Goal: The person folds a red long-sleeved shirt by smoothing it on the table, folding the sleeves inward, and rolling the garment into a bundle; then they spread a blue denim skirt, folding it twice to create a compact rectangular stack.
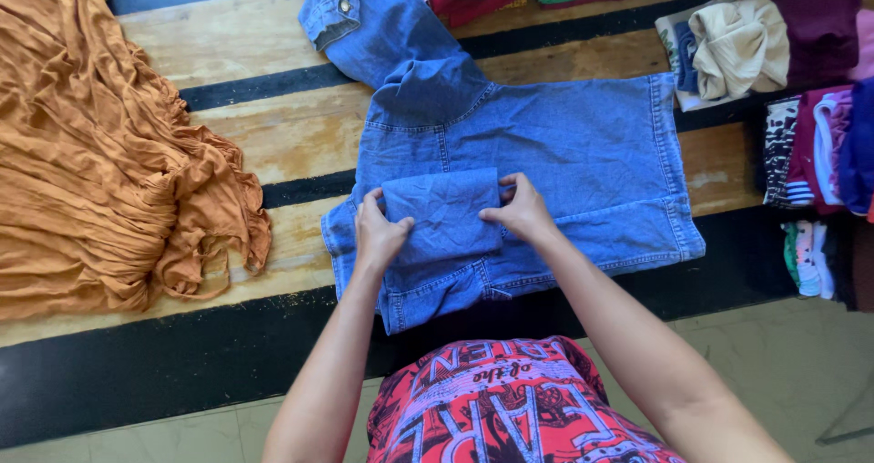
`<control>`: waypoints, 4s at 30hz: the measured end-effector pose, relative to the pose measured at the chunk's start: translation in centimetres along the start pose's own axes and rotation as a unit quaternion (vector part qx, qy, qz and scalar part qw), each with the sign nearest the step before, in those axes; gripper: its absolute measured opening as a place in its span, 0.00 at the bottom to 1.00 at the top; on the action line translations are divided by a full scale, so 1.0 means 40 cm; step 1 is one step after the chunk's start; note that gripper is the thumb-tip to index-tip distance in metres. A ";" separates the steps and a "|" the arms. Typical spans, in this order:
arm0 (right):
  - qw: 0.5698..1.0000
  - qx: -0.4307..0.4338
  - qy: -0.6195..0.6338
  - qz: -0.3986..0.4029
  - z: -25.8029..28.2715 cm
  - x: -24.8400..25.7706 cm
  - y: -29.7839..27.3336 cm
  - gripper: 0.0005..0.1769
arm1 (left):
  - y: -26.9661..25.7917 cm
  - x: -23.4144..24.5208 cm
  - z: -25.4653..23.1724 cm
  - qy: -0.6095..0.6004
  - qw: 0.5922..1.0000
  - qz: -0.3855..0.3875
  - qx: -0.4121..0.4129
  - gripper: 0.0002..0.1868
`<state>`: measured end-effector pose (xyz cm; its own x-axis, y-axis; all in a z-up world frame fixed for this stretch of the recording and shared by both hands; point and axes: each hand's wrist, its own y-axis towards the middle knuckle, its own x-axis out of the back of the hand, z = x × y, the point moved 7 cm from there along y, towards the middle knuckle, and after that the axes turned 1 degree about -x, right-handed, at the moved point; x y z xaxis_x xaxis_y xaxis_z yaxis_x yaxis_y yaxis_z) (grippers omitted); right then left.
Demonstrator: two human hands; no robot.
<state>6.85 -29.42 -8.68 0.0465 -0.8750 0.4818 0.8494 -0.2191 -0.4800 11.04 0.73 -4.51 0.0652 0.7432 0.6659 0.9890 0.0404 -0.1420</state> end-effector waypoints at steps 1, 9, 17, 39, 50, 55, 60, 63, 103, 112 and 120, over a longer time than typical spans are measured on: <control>0.996 0.042 -0.038 -0.063 0.015 0.016 -0.025 0.41 | -0.018 0.008 0.002 0.002 1.000 0.001 0.001 0.43; 0.999 0.048 0.005 -0.020 -0.002 -0.008 -0.066 0.20 | -0.140 0.031 0.016 0.047 0.991 0.068 0.103 0.22; 0.992 0.063 0.105 -0.038 0.050 0.008 0.016 0.14 | 0.001 0.002 0.013 -0.031 0.992 0.057 0.106 0.18; 0.976 -0.134 0.127 0.114 -0.008 -0.021 0.166 0.36 | 0.146 -0.088 0.107 -0.198 0.933 0.178 0.240 0.35; 0.953 0.293 0.074 -0.017 0.104 0.035 -0.258 0.15 | -0.237 0.030 0.036 -0.320 0.943 0.091 -0.017 0.13; 0.940 0.334 -0.071 -0.031 0.038 0.019 -0.385 0.19 | -0.388 0.056 0.060 -0.143 0.987 0.024 -0.067 0.16; 0.938 0.329 -0.104 -0.042 0.023 0.037 -0.372 0.20 | -0.347 0.110 -0.019 -0.068 0.991 -0.079 -0.079 0.12; 0.924 0.358 -0.114 -0.077 0.077 0.041 -0.376 0.13 | -0.326 0.079 -0.129 -0.056 0.980 -0.056 -0.183 0.11; 0.906 0.346 -0.238 -0.060 0.015 -0.117 -0.338 0.32 | -0.319 0.089 0.087 0.006 0.998 0.010 0.060 0.33; 0.904 0.338 -0.253 -0.070 0.078 -0.169 -0.384 0.35 | -0.285 0.127 0.121 0.062 0.997 0.034 0.038 0.27; 0.932 0.350 -0.091 -0.039 0.096 -0.152 -0.412 0.20 | -0.203 0.243 0.238 0.181 0.965 0.160 0.103 0.25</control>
<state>-5.42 -18.83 -0.86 0.0047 -0.7670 0.6417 0.9856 0.1119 0.1265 2.38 13.98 -3.85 0.4410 0.4595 0.7709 0.8660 0.0076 -0.4999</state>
